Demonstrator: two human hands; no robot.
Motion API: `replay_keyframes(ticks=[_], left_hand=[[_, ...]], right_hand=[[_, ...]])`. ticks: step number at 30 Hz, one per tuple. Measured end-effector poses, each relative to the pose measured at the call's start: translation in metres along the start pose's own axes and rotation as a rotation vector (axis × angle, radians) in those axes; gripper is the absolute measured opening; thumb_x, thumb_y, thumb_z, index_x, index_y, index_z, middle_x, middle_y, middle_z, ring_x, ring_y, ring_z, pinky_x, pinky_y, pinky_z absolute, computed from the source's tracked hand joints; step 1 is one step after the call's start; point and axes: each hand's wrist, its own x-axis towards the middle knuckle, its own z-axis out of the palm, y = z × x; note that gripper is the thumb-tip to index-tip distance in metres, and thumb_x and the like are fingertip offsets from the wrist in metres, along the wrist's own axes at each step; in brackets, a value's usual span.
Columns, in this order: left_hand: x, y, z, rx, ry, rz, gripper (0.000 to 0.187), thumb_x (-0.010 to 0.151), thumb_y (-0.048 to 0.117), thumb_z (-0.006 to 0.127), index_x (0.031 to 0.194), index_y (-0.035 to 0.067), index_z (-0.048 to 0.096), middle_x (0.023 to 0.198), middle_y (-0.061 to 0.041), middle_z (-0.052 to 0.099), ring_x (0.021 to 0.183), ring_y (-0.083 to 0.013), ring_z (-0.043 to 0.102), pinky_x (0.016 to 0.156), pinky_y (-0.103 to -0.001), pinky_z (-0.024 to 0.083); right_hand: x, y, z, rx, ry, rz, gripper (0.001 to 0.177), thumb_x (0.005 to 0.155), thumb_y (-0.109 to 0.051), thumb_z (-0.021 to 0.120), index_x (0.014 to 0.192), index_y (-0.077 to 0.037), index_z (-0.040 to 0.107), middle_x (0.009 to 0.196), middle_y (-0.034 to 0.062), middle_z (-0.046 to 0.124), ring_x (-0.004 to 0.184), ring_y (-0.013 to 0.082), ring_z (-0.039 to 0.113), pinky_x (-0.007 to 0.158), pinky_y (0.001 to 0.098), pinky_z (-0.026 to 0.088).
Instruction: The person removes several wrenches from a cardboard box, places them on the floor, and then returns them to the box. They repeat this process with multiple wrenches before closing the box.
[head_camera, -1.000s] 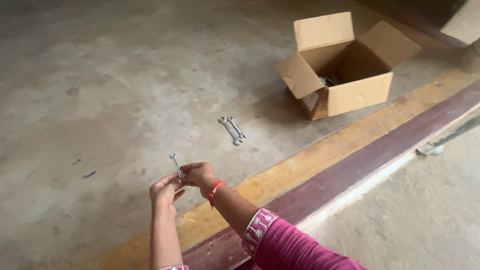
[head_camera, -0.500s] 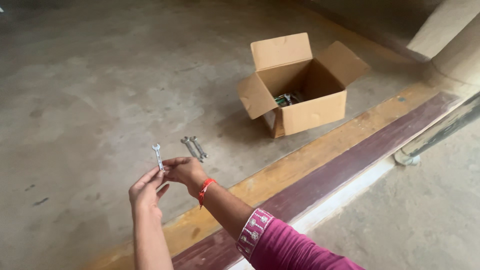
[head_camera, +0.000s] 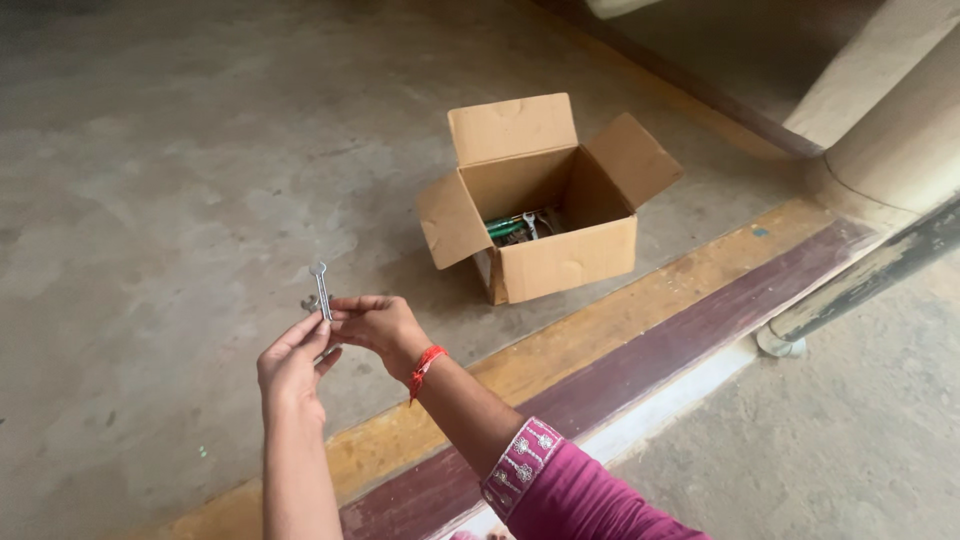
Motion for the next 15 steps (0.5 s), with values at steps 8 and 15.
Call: replay_keyframes(ticks=[8,15], left_hand=[[0.025,-0.015,0.035,0.125,-0.118,0.046,0.025,0.092,0.006,0.071,0.116,0.004,0.077,0.103,-0.005,0.076,0.088,-0.0143,0.070,0.079,-0.030,0.057],[0.040,-0.020,0.085,0.245,-0.201,0.058,0.024,0.092,0.011,0.072,0.114,0.007,0.079,0.100,-0.003,0.077,0.086,-0.0129,0.070,0.076,-0.030,0.053]], right_hand=[[-0.005,-0.016,-0.030,0.045,0.130,-0.092,0.033,0.089,0.004,0.070,0.120,0.014,0.065,0.110,0.0199,0.073,0.099,0.0249,0.074,0.093,0.0349,0.062],[-0.004,-0.042,-0.066,0.012,0.281,-0.113,0.034,0.087,0.006,0.069,0.120,0.012,0.066,0.111,0.0176,0.073,0.099,0.0237,0.073,0.092,0.0332,0.061]])
